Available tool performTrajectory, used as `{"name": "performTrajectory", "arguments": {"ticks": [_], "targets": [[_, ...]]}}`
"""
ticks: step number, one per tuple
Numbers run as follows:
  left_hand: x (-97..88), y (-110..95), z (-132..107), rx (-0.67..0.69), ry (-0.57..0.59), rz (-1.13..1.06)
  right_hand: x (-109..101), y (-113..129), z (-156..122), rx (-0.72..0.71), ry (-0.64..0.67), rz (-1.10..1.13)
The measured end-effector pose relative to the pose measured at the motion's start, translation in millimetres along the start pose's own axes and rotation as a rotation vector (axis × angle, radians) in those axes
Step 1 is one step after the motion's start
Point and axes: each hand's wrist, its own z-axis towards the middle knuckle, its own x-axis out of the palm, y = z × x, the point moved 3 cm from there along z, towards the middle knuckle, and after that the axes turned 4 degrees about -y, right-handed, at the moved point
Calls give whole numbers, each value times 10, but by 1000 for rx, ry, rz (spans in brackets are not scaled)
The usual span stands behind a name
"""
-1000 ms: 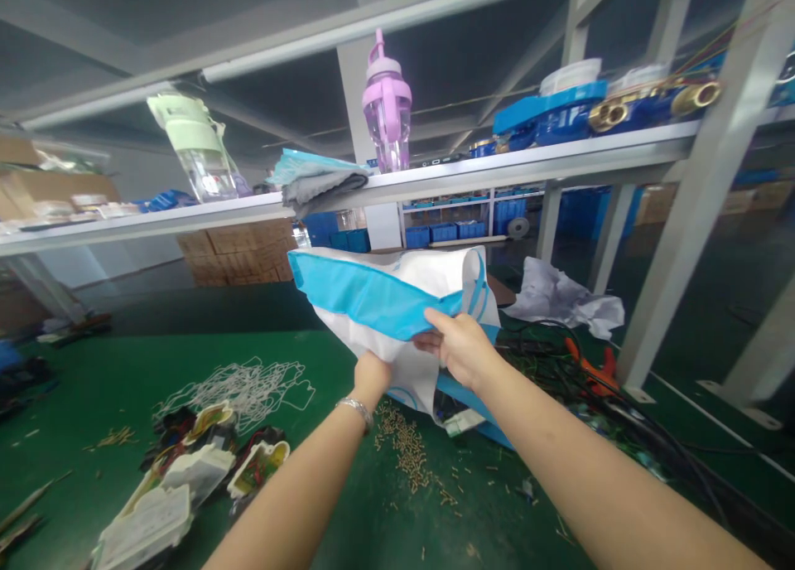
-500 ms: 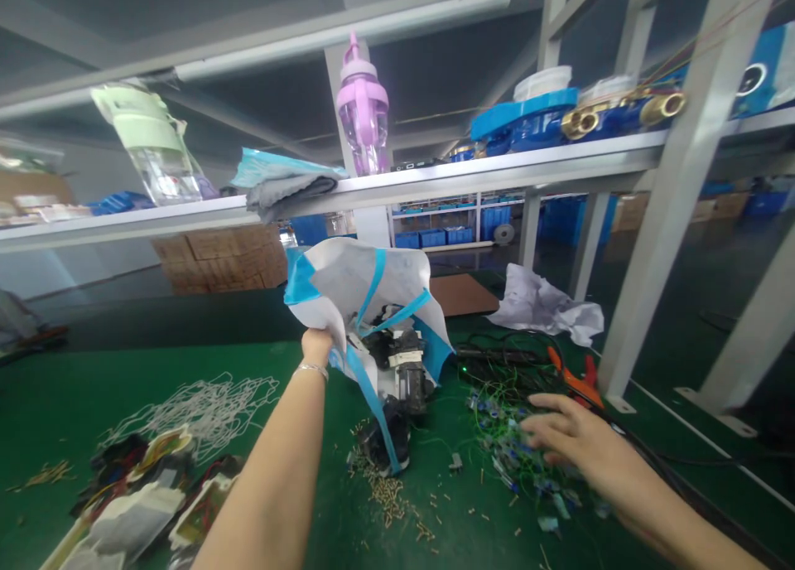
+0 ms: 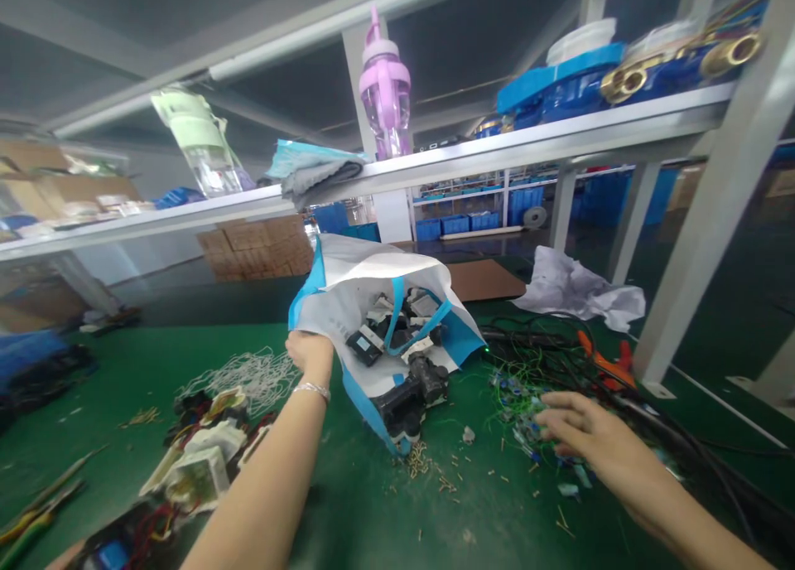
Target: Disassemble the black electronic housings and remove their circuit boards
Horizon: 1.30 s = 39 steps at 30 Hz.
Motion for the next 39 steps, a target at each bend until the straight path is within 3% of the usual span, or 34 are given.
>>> {"name": "performTrajectory", "arguments": {"ticks": [2,4,8,12,16,19,23,29,34,39], "targets": [[-89,-50,-225,90,-58,54,130,1,-37,-28,15,12],[-60,-121,-503,236,-18,102,251,-27,-69,-52,40,19],[263,-161,-983,453,317,229,437,-137,-124,-78,76,4],[547,51,-1065,374,512,410,529,-273,-175,-86,85,-17],[644,278,-966,257,603,488,564,-430,-222,-95,85,-35],[587,317,-946,226,585,475,598,-547,-264,-102,100,-30],[348,149,-1042,272,521,401,668,-621,-321,-120,168,-3],[-20,-233,-1571,504,442,285,720,-572,-414,-112,245,271],[38,-277,-2213,770,530,147,686,-536,-533,-122,272,505],[91,-203,-2445,713,555,-7,659,-553,-556,-23,324,491]]}}
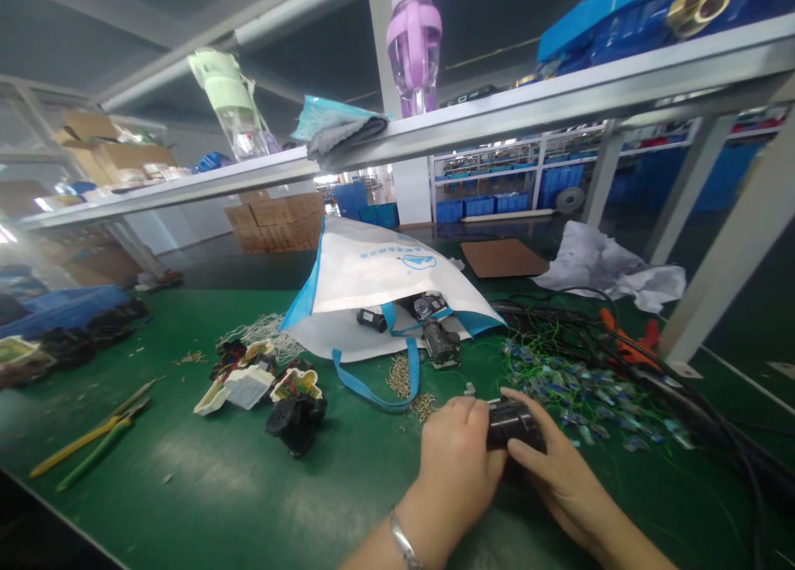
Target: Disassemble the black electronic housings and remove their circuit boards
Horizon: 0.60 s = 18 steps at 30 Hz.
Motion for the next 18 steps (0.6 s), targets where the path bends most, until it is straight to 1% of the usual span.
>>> {"name": "performTrajectory", "arguments": {"ticks": [2,3,5,7,9,11,13,15,16,18], "targets": [[-55,80,-22,-47,-52,-123,-26,-15,20,97,-39,91],[-98,159,-30,-102,-104,-197,-43,-22,35,139,-60,147],[-171,377,-52,-265,-236,-371,-89,-37,71,198,-118,255],[-170,603,-78,-416,-317,-576,-144,-53,105,225,-179,339],[-85,750,-98,-495,-292,-785,-184,-69,128,251,-223,395],[33,790,-120,-522,-215,-952,-198,-76,137,274,-255,432],[137,739,-144,-500,-140,-1060,-182,-72,134,302,-273,451],[208,645,-164,-451,-73,-1132,-145,-62,126,332,-273,461],[227,601,-172,-425,-57,-1145,-123,-57,122,347,-271,464],[236,544,-181,-399,-76,-1088,-87,-51,111,373,-281,474]]}}
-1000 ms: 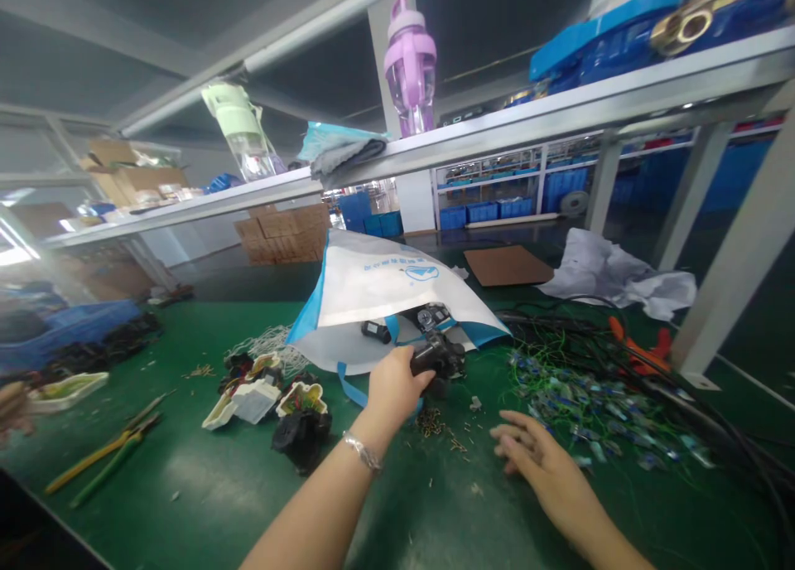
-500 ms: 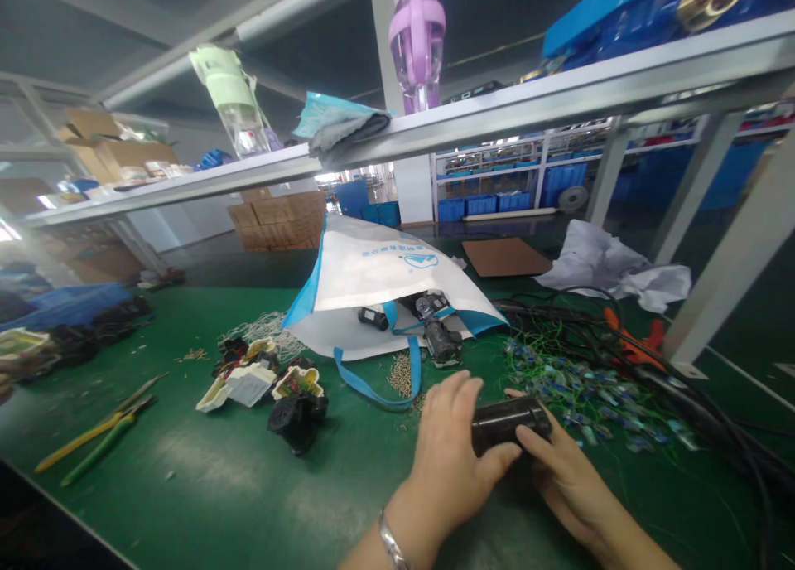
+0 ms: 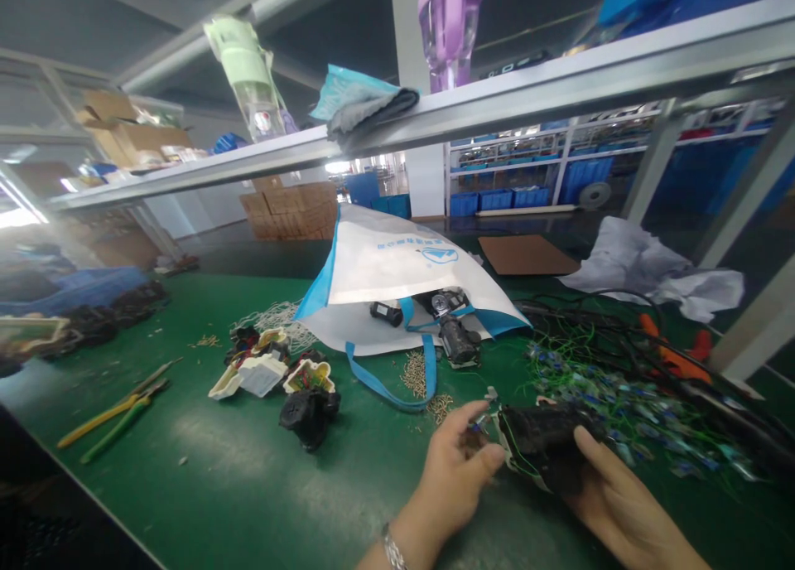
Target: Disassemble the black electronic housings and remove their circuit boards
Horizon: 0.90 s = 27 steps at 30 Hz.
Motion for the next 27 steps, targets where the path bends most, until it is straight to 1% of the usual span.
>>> {"name": "performTrajectory", "arguments": {"ticks": [3,4,7,9,10,12,15,17,20,24,27], "targets": [[5,-31,-24,25,-89,173,20,-19,-22,8,-44,10],[7,-42,-32,27,-98,242,22,-23,-28,1,-57,5],[44,-80,-68,99,-71,451,22,-27,-38,-44,-97,-31],[84,-76,-90,131,-66,504,16,-29,-42,-75,-147,-29],[107,-54,-94,108,-60,462,14,-32,-45,-87,-178,-14],[159,17,-90,-4,-27,265,20,-40,-53,-89,-222,29],[232,100,-71,-173,39,-102,62,-35,-69,-53,-226,97],[240,110,-59,-224,40,-232,84,4,-76,-40,-234,139],[208,102,-51,-261,22,-254,75,107,-82,-69,-306,181],[159,100,-37,-285,17,-130,54,222,-93,-139,-377,194],[81,84,6,-303,-43,-40,44,316,-93,-175,-380,216]]}}
